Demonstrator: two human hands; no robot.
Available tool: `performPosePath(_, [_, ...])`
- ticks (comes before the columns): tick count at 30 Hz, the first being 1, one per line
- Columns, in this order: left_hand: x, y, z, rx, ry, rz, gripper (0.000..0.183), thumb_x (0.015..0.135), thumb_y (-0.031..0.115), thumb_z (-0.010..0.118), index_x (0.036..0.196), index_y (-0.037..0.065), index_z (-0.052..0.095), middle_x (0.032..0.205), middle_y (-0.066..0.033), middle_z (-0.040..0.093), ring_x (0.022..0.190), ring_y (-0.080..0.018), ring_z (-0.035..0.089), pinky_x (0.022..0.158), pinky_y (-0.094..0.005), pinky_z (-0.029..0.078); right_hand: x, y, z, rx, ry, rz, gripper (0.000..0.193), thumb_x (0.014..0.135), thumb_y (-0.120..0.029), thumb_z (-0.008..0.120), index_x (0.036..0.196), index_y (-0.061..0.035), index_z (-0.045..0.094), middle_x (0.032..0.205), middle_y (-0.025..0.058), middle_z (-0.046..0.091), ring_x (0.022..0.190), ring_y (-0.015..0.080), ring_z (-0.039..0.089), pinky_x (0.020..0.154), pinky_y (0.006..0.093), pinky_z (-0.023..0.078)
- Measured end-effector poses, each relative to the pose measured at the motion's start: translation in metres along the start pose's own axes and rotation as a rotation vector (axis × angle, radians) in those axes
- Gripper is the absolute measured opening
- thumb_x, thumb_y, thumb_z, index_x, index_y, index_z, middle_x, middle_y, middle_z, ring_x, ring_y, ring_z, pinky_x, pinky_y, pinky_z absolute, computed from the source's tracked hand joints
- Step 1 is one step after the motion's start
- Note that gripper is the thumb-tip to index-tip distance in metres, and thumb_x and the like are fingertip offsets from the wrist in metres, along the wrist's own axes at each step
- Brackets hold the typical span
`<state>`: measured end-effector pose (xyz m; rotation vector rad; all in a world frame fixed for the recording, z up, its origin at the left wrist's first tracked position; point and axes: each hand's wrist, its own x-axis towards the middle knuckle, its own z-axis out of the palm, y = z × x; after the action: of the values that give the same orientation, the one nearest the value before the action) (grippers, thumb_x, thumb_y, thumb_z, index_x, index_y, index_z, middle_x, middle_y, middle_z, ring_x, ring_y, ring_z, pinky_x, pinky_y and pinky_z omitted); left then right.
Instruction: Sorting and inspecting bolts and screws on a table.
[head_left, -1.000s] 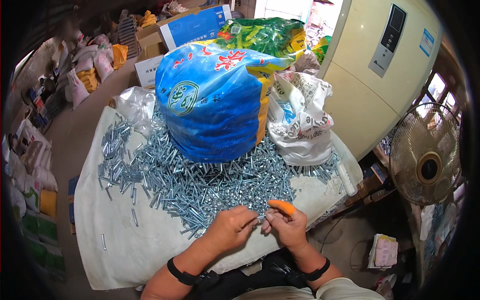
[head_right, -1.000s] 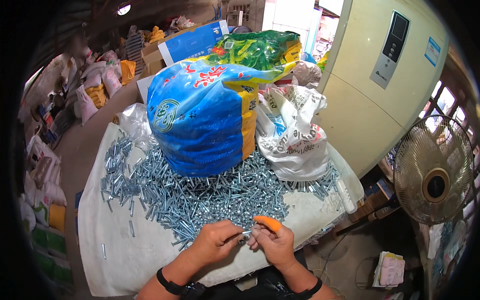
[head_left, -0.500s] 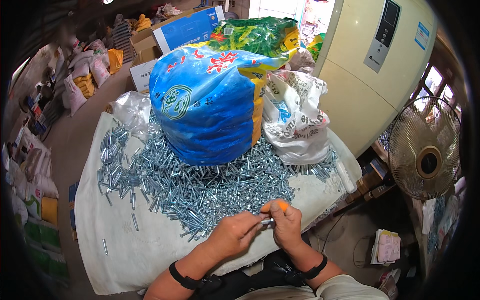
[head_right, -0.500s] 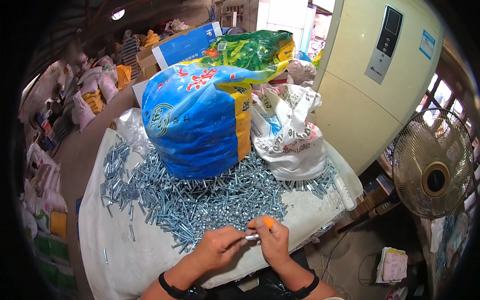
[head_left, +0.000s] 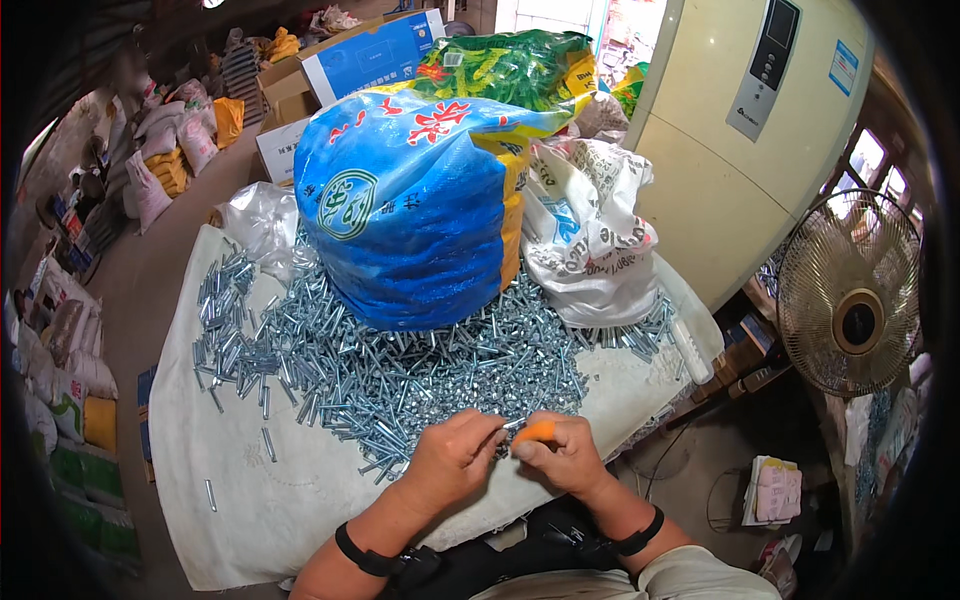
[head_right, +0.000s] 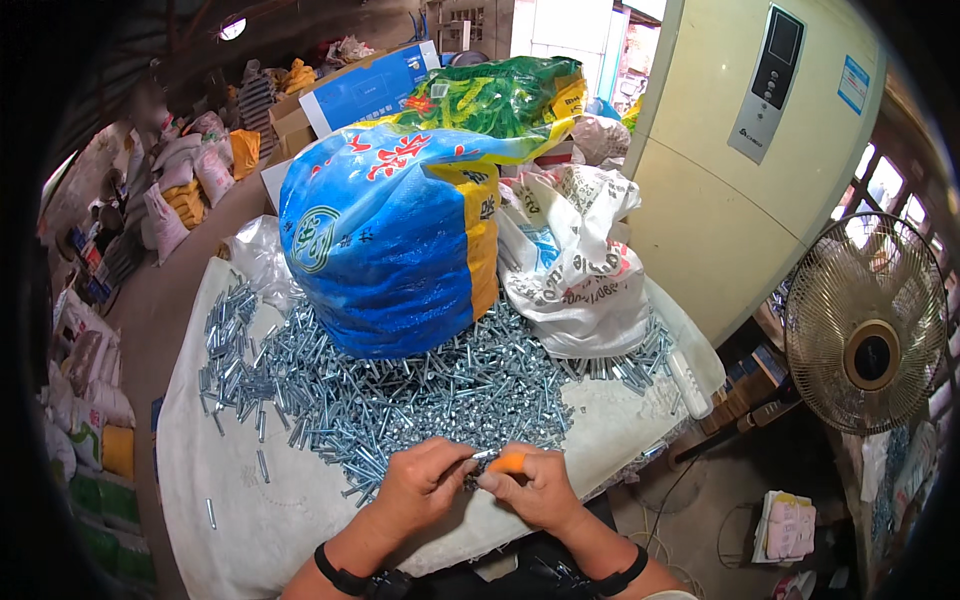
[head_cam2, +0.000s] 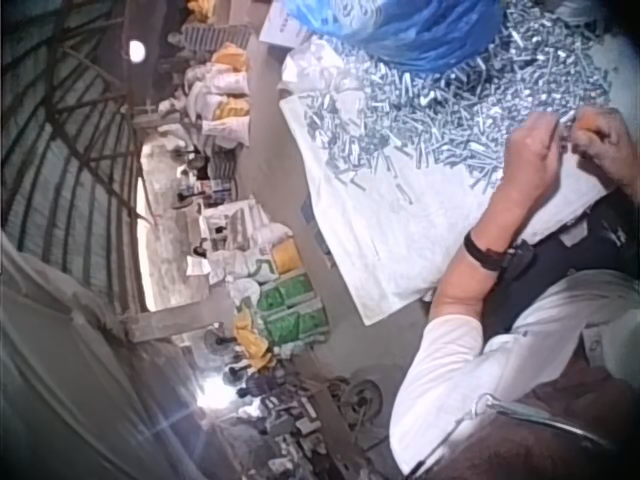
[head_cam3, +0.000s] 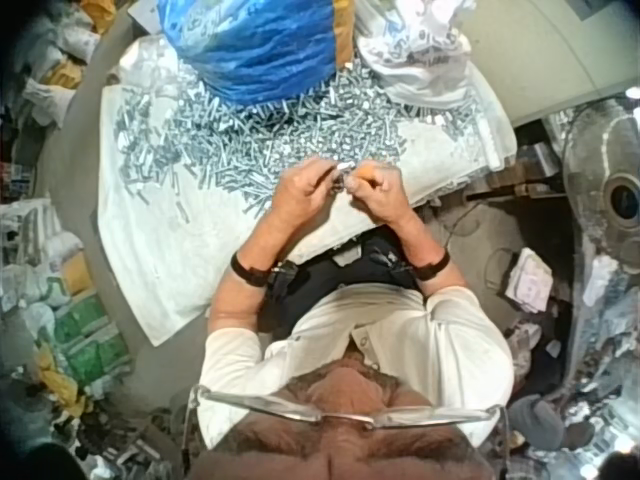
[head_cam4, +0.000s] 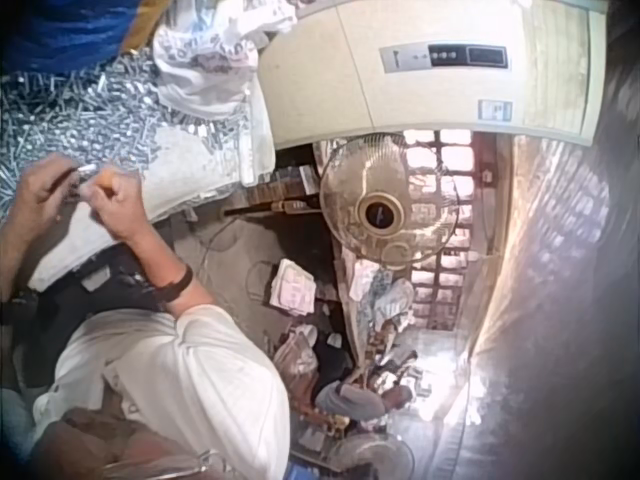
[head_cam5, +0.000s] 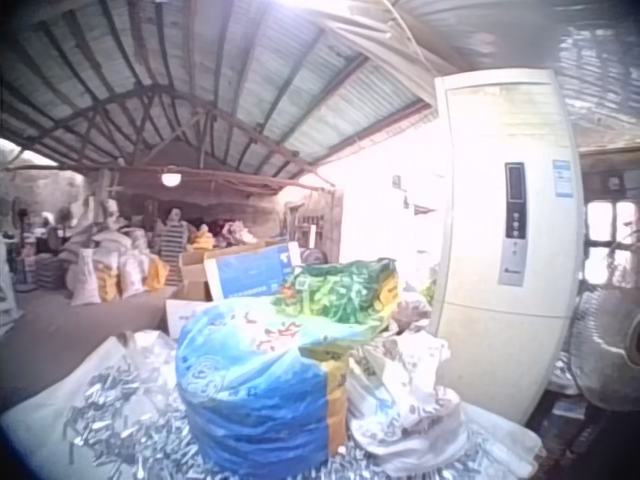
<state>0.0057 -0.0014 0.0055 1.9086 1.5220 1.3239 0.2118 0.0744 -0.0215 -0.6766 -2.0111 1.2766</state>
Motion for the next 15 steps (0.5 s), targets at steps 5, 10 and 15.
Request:
performPosePath(5, [0.000, 0.001, -0.002, -0.017, -0.011, 0.010, 0.015, 0.090, 0.003, 0.074, 0.104, 0.003, 0.072, 0.087, -0.0145, 0.069, 0.071, -0.0333, 0.069, 0.062, -0.0397, 0.056, 0.001, -0.011, 0.002, 0.173, 0.116, 0.122, 0.044, 0.103, -0.040, 0.068, 0.105, 0.0038, 0.071, 0.082, 0.0062, 0.068, 0.066, 0.0144, 0.065, 0.062, 0.0265, 0.053])
performPosePath(10, [0.000, -0.004, 0.000, -0.006, -0.024, -0.017, 0.014, 0.089, 0.003, 0.074, 0.103, 0.003, 0.072, 0.086, -0.0146, 0.068, 0.071, -0.0338, 0.069, 0.062, -0.0401, 0.055, 0.001, 0.003, -0.003, 0.311, 0.114, 0.241, 0.056, 0.112, -0.045, 0.049, 0.100, 0.0060, 0.069, 0.072, 0.0089, 0.067, 0.061, 0.0159, 0.065, 0.056, 0.0285, 0.051])
performPosePath(15, [0.000, -0.004, -0.002, 0.003, -0.021, -0.021, 0.014, 0.089, 0.002, 0.074, 0.103, 0.004, 0.072, 0.084, -0.0148, 0.067, 0.070, -0.0344, 0.068, 0.062, -0.0409, 0.054, 0.003, 0.004, -0.026, 0.440, -0.237, 0.460, 0.057, 0.113, -0.044, 0.046, 0.108, 0.0085, 0.069, 0.085, 0.0133, 0.069, 0.066, 0.0191, 0.068, 0.058, 0.0289, 0.052])
